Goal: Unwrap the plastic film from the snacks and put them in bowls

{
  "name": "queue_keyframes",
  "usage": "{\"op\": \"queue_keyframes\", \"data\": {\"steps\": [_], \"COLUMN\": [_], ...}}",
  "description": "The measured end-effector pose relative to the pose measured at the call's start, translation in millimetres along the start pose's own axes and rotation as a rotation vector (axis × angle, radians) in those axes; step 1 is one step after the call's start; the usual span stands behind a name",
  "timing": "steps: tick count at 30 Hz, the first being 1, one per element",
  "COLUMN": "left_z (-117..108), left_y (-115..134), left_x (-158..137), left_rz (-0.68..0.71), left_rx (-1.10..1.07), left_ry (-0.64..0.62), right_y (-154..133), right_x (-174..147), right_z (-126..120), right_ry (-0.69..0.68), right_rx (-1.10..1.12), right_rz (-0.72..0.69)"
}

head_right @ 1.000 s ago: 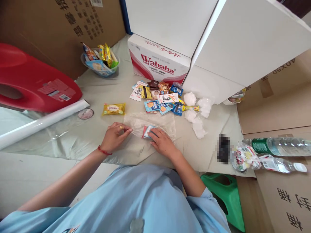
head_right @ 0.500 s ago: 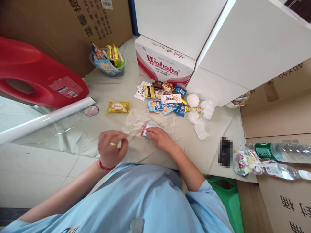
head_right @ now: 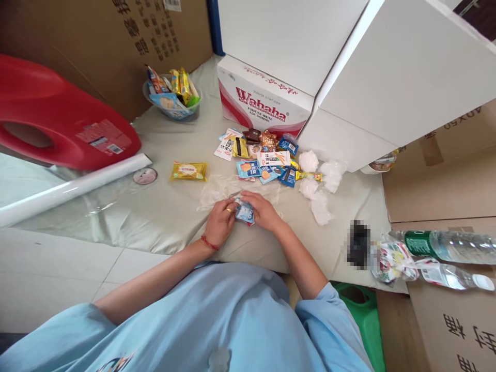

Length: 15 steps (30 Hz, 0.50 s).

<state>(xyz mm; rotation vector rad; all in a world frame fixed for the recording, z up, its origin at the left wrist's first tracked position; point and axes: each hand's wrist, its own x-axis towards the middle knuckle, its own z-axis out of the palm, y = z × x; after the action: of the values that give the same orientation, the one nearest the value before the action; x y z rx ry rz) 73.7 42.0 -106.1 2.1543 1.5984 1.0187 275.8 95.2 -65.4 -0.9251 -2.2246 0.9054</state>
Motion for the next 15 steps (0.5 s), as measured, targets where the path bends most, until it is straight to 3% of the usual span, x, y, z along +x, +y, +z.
{"op": "queue_keyframes", "data": {"steps": [5,12,15], "left_z": [-4,-23,-28], "left_y": [9,31,34], "left_x": [-3,6,10], "left_rz": [-0.026,-0.080,-0.043], "left_rx": [0.143,0.317,0.340], "left_ry": [-0.101,-0.257,-0.316], "right_y": [24,8,-2], "right_x": [28,71,83], "right_z": [-26,-25,-27], "right_ry": [0.171,-0.077,-0.190], "right_rx": [-0.167,-0.555,-0.586], "right_rz": [0.294,0.520,0.590]}}
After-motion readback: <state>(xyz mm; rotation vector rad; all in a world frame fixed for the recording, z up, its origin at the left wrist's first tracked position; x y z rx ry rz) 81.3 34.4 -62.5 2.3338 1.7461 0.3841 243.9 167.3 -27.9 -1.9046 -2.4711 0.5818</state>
